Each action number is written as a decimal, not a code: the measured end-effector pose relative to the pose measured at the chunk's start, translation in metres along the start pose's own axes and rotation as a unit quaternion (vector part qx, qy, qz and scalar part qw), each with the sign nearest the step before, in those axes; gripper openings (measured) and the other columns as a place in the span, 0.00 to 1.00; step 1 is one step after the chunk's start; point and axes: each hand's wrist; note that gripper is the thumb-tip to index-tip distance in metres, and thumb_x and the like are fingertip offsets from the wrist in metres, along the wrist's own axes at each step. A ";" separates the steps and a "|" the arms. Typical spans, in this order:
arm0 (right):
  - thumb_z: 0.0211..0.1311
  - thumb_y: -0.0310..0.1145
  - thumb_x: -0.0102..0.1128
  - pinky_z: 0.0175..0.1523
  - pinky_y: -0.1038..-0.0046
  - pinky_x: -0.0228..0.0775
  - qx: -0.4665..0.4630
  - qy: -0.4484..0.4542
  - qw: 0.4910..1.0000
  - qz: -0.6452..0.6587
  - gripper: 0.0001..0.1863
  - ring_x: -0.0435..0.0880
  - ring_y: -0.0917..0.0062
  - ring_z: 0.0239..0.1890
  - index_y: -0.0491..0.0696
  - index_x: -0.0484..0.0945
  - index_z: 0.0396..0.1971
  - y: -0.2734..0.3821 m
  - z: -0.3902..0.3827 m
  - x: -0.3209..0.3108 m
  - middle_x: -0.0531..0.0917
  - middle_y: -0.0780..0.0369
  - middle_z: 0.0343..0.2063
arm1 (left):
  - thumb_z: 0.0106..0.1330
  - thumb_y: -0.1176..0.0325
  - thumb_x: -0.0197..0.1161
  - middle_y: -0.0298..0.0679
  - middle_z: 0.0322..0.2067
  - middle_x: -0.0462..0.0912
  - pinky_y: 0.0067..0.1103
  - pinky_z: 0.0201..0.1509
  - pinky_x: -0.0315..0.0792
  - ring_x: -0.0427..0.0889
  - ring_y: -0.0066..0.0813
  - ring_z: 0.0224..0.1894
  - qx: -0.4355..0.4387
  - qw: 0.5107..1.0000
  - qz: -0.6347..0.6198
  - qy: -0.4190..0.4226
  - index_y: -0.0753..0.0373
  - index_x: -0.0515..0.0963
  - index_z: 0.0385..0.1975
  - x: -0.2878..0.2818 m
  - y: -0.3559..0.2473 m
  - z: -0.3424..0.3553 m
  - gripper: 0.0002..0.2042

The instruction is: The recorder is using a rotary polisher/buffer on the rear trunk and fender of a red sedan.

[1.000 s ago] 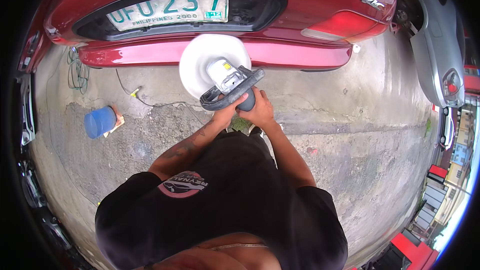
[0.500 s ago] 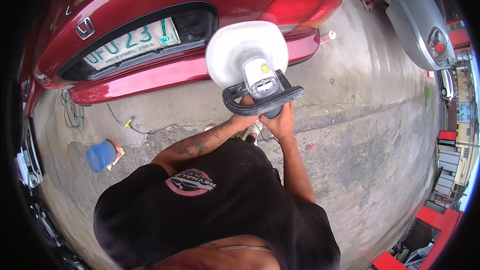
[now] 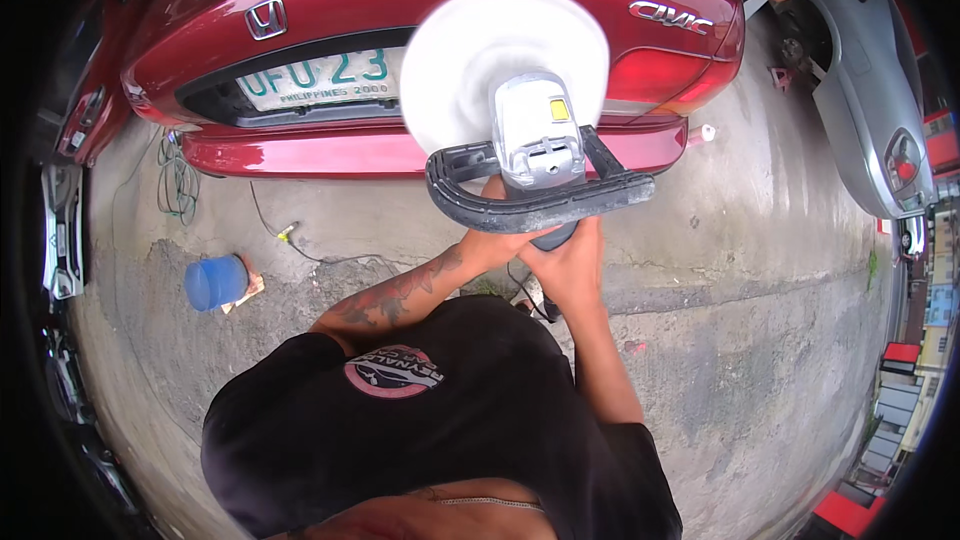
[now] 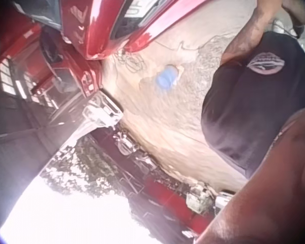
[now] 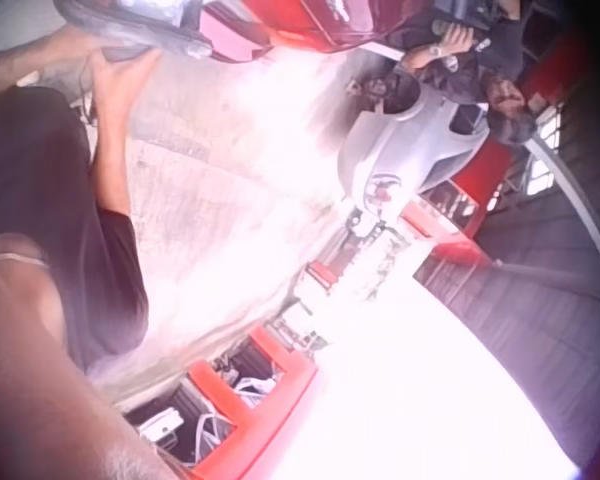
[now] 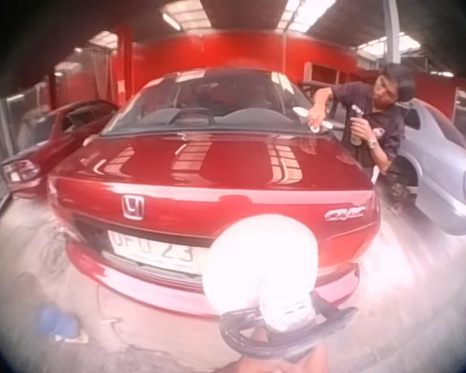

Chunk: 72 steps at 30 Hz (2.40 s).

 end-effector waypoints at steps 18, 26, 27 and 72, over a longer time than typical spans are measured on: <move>0.38 0.42 0.77 0.50 0.52 0.75 -0.157 0.311 0.929 -0.124 0.53 0.80 0.46 0.48 0.52 0.59 0.68 0.130 0.040 0.155 0.77 0.46 0.48 | 0.62 0.59 0.69 0.45 0.51 0.76 0.30 0.57 0.74 0.78 0.34 0.52 0.022 0.903 -0.184 -0.388 0.70 0.68 0.60 -0.187 -0.068 -0.066 0.30; 0.41 0.43 0.77 0.48 0.51 0.75 -0.142 0.211 0.963 -0.085 0.54 0.80 0.47 0.45 0.55 0.57 0.70 0.079 0.014 0.118 0.74 0.47 0.44 | 0.61 0.61 0.69 0.43 0.51 0.77 0.29 0.59 0.72 0.78 0.33 0.52 -0.023 0.925 -0.200 -0.323 0.69 0.67 0.61 -0.137 -0.037 -0.068 0.31; 0.41 0.43 0.77 0.48 0.51 0.75 -0.139 0.209 0.964 -0.086 0.54 0.80 0.47 0.45 0.55 0.57 0.70 0.072 0.011 0.110 0.74 0.47 0.44 | 0.59 0.63 0.70 0.43 0.50 0.78 0.29 0.60 0.72 0.78 0.32 0.52 -0.050 0.933 -0.208 -0.288 0.68 0.68 0.60 -0.130 -0.026 -0.069 0.30; 0.38 0.42 0.78 0.48 0.52 0.76 -0.151 0.222 0.963 -0.007 0.53 0.80 0.47 0.44 0.55 0.60 0.69 0.060 0.018 0.129 0.75 0.49 0.44 | 0.67 0.71 0.64 0.42 0.54 0.78 0.28 0.62 0.68 0.78 0.31 0.53 -0.045 0.924 -0.119 -0.360 0.70 0.76 0.55 -0.136 -0.026 -0.073 0.18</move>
Point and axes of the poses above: each hand's wrist, its own z-axis towards the middle knuckle, its own x-axis out of the palm, y = z × x
